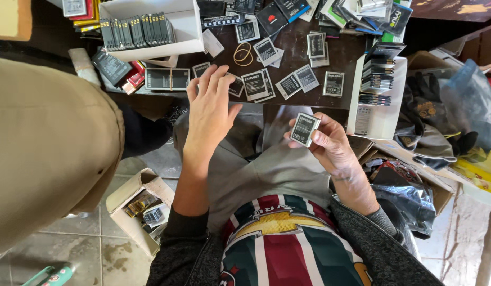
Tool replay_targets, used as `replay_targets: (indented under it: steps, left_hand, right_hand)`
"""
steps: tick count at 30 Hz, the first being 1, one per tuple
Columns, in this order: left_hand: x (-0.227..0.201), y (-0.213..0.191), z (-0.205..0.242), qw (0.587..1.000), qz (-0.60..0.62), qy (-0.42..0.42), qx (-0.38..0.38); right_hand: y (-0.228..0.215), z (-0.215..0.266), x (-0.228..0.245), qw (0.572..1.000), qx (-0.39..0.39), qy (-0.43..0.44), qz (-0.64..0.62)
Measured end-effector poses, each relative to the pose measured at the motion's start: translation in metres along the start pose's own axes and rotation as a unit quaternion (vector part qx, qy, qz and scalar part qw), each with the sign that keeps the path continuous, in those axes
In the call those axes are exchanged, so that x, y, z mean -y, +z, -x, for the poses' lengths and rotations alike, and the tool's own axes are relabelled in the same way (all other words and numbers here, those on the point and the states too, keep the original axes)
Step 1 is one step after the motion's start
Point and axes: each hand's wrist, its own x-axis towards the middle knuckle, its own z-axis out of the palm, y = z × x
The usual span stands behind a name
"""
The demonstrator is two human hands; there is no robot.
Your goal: The person sits on the floor and sorts small rectangular batteries by picking them up from a table, inspecting them, and placing them into a cardboard box. The person repeatedly handles individual batteries and stacks them in the box.
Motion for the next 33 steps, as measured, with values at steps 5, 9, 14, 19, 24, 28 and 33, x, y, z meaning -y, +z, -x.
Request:
replay_targets:
  steps: [5, 9, 14, 19, 24, 28, 33]
  left_hand:
    - [-0.019, -0.018, 0.005, 0.997, 0.075, 0.008, -0.016]
    - [-0.054, -0.012, 0.017, 0.963, 0.255, 0.088, -0.028]
    - [-0.080, 0.011, 0.033, 0.917, 0.399, 0.013, -0.011]
    - [-0.087, 0.020, 0.047, 0.793, 0.595, -0.125, 0.028]
    - [-0.079, 0.038, 0.053, 0.712, 0.690, -0.131, 0.009]
    - [-0.076, 0.035, 0.057, 0.672, 0.727, -0.142, -0.017]
    - [-0.061, 0.043, 0.065, 0.556, 0.781, -0.279, -0.044]
  right_hand:
    - [0.007, -0.002, 0.004, 1.000, 0.003, -0.005, -0.022]
    - [0.002, -0.004, -0.001, 1.000, 0.010, -0.007, -0.007]
    - [0.010, -0.005, -0.002, 0.988, -0.009, -0.072, 0.136]
    - [0.025, -0.001, 0.009, 0.894, 0.013, -0.144, 0.424]
    - [0.051, 0.004, 0.010, 0.822, 0.003, -0.159, 0.547]
    - [0.067, 0.008, 0.014, 0.793, 0.027, -0.135, 0.594]
    - [0.072, -0.001, 0.004, 0.645, 0.121, -0.241, 0.715]
